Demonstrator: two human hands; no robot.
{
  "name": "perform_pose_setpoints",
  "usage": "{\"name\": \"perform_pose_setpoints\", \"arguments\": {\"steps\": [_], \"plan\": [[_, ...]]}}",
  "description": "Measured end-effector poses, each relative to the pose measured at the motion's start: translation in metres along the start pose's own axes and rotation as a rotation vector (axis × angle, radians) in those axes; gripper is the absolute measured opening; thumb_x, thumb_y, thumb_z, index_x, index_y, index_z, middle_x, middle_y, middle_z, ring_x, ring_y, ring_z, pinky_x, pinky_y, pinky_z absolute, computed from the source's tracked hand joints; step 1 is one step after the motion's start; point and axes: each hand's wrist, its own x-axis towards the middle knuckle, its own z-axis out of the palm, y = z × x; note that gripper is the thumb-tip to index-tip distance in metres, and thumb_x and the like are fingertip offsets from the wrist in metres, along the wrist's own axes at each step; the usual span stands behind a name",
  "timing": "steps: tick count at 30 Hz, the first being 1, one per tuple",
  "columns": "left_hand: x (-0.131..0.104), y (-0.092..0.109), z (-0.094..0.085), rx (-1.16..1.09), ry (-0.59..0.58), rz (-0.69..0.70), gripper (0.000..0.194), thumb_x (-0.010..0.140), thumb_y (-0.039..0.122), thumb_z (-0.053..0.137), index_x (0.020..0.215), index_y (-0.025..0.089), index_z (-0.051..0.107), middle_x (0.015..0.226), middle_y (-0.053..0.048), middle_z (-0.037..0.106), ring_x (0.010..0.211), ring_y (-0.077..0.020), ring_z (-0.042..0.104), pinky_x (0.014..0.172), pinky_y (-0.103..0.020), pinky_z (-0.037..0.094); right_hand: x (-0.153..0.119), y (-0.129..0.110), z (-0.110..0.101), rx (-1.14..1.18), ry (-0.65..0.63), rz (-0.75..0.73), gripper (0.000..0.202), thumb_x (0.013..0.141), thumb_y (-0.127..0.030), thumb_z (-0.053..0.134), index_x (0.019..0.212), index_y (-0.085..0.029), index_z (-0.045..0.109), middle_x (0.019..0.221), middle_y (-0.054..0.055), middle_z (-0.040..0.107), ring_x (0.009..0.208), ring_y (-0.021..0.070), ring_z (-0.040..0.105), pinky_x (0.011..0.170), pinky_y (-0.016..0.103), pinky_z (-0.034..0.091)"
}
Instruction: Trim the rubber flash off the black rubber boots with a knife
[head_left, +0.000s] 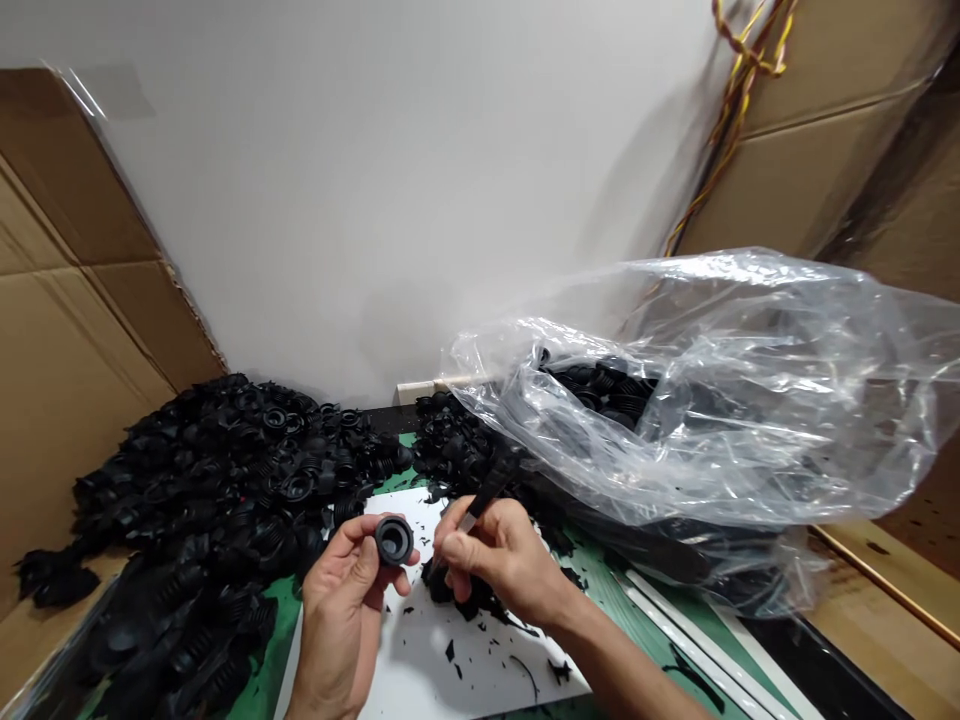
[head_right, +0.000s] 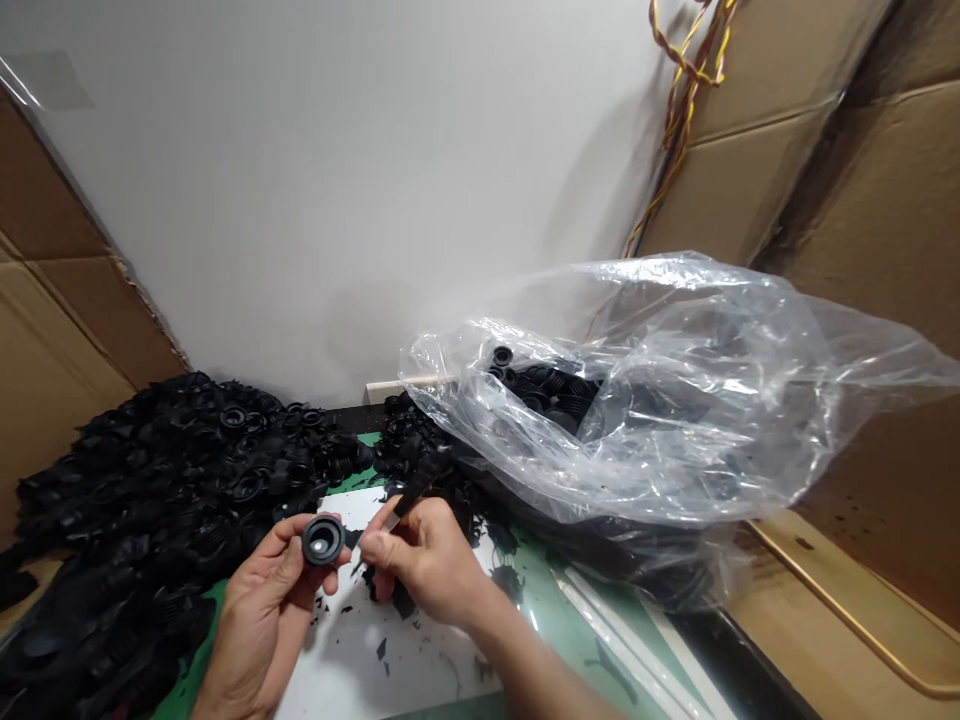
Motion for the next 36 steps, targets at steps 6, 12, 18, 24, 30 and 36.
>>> {"name": "perform_pose_setpoints", "arguments": {"steps": [6, 12, 18, 24, 30, 36], "plan": [[0.003, -0.002, 0.000, -0.103, 0.034, -0.024, 0.024, 0.062, 0.029, 0.078, 0.079, 0.015, 0.068, 0.069, -0.006, 0.069, 0.055, -0.0154, 0.060, 0.049, -0.023, 0.046, -0.001, 0.003, 0.011, 0.176, -0.110, 0.049, 0.038, 0.062, -0.048, 0.074, 0.072, -0.014, 0.062, 0.068, 0.002, 0.062, 0.049, 0.0084, 0.050, 0.044, 0.021, 0.041], [0.001, 0.001, 0.001, -0.109, 0.048, 0.009, 0.027, 0.063, 0.033, 0.077, 0.079, 0.014, 0.068, 0.069, -0.009, 0.070, 0.056, -0.0173, 0.060, 0.048, -0.025, 0.047, 0.002, 0.011, 0.015, 0.069, 0.072, 0.081, 0.035, 0.065, -0.046, 0.074, 0.069, -0.013, 0.061, 0.048, -0.005, 0.053, 0.038, 0.0068, 0.046, 0.039, 0.018, 0.033], [-0.002, 0.001, 0.004, -0.051, 0.019, 0.022, 0.027, 0.061, 0.034, 0.078, 0.077, 0.014, 0.068, 0.066, -0.005, 0.068, 0.056, -0.0145, 0.060, 0.055, -0.023, 0.050, 0.002, 0.010, 0.013, 0.055, 0.024, 0.111, 0.040, 0.066, -0.049, 0.070, 0.068, -0.010, 0.067, 0.063, 0.004, 0.065, 0.038, 0.0065, 0.047, 0.037, 0.019, 0.032], [-0.002, 0.001, 0.002, -0.012, -0.005, -0.001, 0.028, 0.061, 0.033, 0.078, 0.079, 0.014, 0.067, 0.070, -0.005, 0.068, 0.055, -0.0150, 0.060, 0.047, -0.023, 0.049, 0.004, 0.010, 0.012, 0.047, 0.046, 0.163, 0.037, 0.065, -0.047, 0.071, 0.065, -0.010, 0.066, 0.057, 0.004, 0.063, 0.036, 0.0070, 0.046, 0.037, 0.019, 0.029], [0.001, 0.000, 0.000, 0.037, 0.016, -0.059, 0.029, 0.062, 0.035, 0.077, 0.078, 0.014, 0.065, 0.064, -0.003, 0.064, 0.052, -0.0152, 0.058, 0.039, -0.022, 0.043, 0.003, 0.007, 0.008, 0.116, 0.099, 0.055, 0.037, 0.065, -0.047, 0.072, 0.066, -0.012, 0.061, 0.048, -0.001, 0.057, 0.036, 0.0076, 0.046, 0.040, 0.021, 0.033], [0.001, -0.003, 0.000, 0.026, 0.016, -0.067, 0.029, 0.061, 0.034, 0.078, 0.078, 0.013, 0.066, 0.068, -0.004, 0.065, 0.055, -0.0153, 0.059, 0.043, -0.022, 0.044, -0.003, 0.004, 0.014, 0.168, 0.141, -0.060, 0.037, 0.065, -0.046, 0.073, 0.077, -0.013, 0.063, 0.055, -0.001, 0.059, 0.039, 0.0080, 0.048, 0.039, 0.020, 0.035]]}}
